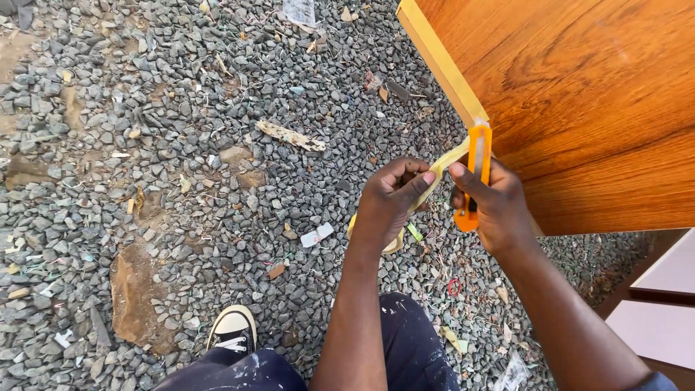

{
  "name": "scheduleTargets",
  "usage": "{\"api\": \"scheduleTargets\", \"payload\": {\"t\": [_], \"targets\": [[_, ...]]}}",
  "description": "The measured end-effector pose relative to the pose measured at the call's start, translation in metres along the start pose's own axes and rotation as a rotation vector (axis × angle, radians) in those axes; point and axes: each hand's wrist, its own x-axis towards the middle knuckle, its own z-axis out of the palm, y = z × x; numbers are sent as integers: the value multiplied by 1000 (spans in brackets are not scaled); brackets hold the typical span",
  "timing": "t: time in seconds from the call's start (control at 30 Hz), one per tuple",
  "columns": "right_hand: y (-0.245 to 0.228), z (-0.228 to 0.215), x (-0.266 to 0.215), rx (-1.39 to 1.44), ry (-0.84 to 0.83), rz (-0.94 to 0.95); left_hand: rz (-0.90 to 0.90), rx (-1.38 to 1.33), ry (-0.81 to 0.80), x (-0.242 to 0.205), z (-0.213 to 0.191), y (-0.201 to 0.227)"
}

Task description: Applying masking tape to the edges of a wooden cabinet and trimming it with a utility knife.

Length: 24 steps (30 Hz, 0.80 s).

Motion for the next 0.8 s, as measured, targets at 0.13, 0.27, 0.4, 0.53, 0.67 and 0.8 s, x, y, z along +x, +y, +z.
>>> {"api": "scheduleTargets", "payload": {"t": [0.13, 0.27, 0.4, 0.53, 0.67, 0.8], "targets": [[-3, 2, 3, 7, 65, -40, -38, 72, -9, -8, 0, 16], [-11, 0, -2, -14, 77, -27, -34, 120, 49, -14, 4, 32], [-2, -18, -12, -239, 75, -113, -13, 185, 41, -10, 9, 28], [7, -48, -32, -466, 335, -457, 41, 248, -126, -6, 40, 15], [-4, -84, -48, -785, 673, -627, 255, 530, -314, 4, 96, 18], [-12, -111, -74, -798, 813, -405, 271, 494, -503, 20, 140, 11]]}}
